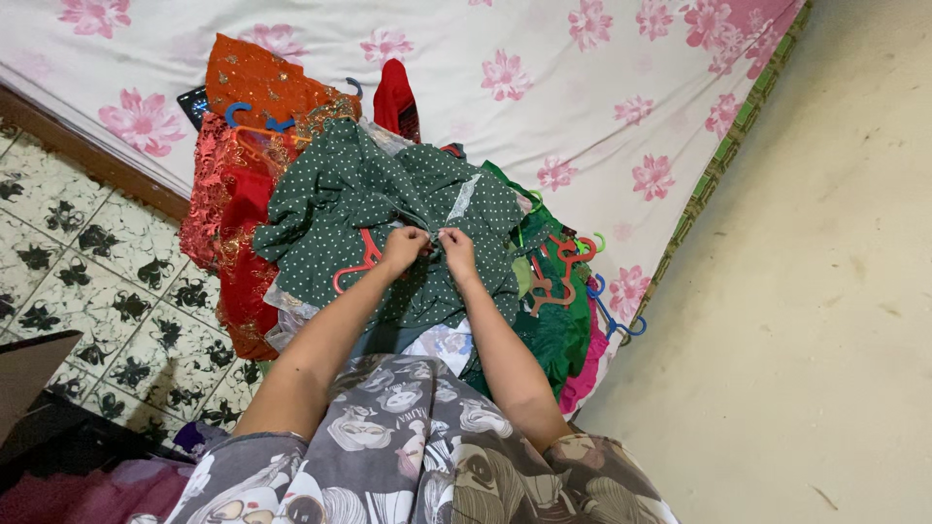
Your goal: The person picks up garments from a pile on a bed, places each on a hanger, and hangs them in a wardrobe. The person handles a pink shirt, a green polka-dot dress, and a green top, moving each from the bed to the closet.
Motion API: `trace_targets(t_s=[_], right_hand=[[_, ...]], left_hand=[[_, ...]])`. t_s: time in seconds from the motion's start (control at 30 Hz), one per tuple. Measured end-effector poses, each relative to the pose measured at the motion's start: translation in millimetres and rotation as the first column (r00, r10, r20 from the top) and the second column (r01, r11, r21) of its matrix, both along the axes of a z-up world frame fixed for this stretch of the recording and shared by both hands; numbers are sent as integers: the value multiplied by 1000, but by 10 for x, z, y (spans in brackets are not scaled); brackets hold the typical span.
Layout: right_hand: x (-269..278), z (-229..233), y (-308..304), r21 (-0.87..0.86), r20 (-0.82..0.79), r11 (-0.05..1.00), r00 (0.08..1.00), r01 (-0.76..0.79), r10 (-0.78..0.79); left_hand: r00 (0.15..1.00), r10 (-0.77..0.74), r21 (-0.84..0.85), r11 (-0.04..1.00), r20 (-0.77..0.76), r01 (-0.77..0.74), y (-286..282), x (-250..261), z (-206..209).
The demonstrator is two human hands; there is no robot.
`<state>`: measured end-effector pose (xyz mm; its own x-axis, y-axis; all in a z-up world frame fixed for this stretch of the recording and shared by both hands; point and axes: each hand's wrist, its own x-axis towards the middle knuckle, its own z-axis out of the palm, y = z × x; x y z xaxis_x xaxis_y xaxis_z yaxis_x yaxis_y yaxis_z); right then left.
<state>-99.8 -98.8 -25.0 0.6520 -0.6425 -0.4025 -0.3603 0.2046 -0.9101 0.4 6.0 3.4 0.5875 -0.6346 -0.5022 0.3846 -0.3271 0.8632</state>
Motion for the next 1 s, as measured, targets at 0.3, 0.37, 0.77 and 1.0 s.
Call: trace_targets(t_s=[0.3, 0.37, 0.77, 1.0], right_hand=[[-80, 19, -35, 15, 41, 992, 991, -126, 126], [-45, 21, -25, 22, 34, 994, 994, -104, 103], [-64, 11, -40, 82, 7, 989, 993, -119, 119], [-39, 8, -8, 72, 2, 994, 996, -84, 84]], left_hand=[[1000, 15, 4, 1000, -18, -15, 21, -33, -17], [1000, 4, 19, 1000, -12, -4, 21, -16, -11], [983, 25, 14, 1000, -183, -23, 10, -21, 4], [995, 11, -3, 1000, -103, -11, 10, -32, 19]])
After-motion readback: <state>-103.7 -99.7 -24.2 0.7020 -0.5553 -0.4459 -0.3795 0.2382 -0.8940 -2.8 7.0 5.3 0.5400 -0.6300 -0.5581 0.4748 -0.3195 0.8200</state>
